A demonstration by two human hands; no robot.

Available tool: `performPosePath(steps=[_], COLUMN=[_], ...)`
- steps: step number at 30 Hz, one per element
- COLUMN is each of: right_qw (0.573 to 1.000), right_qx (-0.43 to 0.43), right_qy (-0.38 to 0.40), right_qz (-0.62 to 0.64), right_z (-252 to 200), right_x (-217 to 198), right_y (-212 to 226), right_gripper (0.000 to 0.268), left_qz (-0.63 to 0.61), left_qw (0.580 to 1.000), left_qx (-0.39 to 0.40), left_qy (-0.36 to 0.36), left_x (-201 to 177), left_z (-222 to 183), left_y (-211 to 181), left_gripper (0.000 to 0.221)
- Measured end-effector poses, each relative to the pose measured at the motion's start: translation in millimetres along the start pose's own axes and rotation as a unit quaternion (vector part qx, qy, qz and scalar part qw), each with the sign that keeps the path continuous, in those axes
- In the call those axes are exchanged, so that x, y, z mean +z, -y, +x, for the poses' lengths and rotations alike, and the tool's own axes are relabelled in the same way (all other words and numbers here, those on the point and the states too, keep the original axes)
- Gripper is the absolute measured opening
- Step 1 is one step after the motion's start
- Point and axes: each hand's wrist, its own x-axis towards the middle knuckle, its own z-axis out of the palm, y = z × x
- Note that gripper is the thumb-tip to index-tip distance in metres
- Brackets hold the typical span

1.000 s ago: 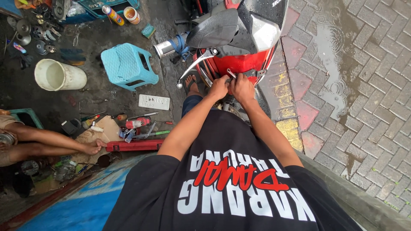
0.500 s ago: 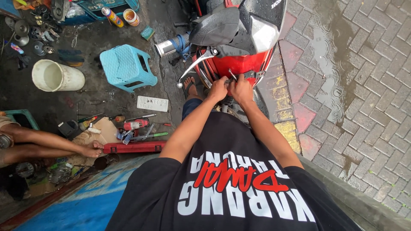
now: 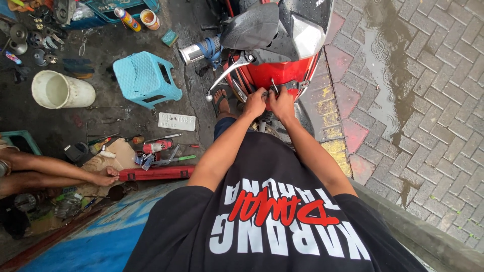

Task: The person is adjusting and fitting the front plastic fairing of a motorcycle, attempting to snap it into place.

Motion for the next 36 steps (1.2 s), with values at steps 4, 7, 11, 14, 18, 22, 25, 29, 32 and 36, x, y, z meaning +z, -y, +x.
performPosePath(steps=[4,7,11,14,18,22,25,29,32,36], right_qw=[1.000,1.000,0.995,0.990,0.997,0.998,0.999,0.998,0.996,0.995], right_qx=[-0.008,0.013,0.058,0.085,0.073,0.052,0.041,0.049,0.060,0.082], right_qy=[0.006,0.017,0.001,-0.005,0.000,-0.008,-0.009,-0.024,-0.035,-0.036], right_qz=[-0.020,-0.016,0.087,0.113,0.040,0.027,0.028,0.044,0.050,0.052], right_z=[4,18,33,31,8,16,13,12,17,27], right_x=[3,21,46,48,13,27,29,34,41,47], right_y=[0,-20,-42,-43,-8,-19,-16,-13,-16,-30], right_gripper=[0.032,0.036,0.043,0.045,0.045,0.035,0.033,0.035,0.037,0.040], left_qz=[-0.001,0.002,-0.018,-0.014,0.023,-0.001,-0.023,-0.041,-0.041,-0.037], left_qw=[1.000,0.999,0.993,0.992,0.993,0.994,0.994,0.994,0.993,0.993], left_qx=[0.018,0.027,0.072,0.072,0.049,0.044,0.044,0.049,0.057,0.062], left_qy=[-0.011,-0.028,-0.088,-0.105,-0.107,-0.097,-0.095,-0.088,-0.094,-0.096], left_x=[16,26,33,32,18,28,32,31,27,24], left_z=[17,24,18,14,5,21,23,24,24,20], left_y=[26,34,30,29,15,44,56,61,57,50], left_gripper=[0.025,0.024,0.019,0.016,0.016,0.018,0.017,0.017,0.017,0.017])
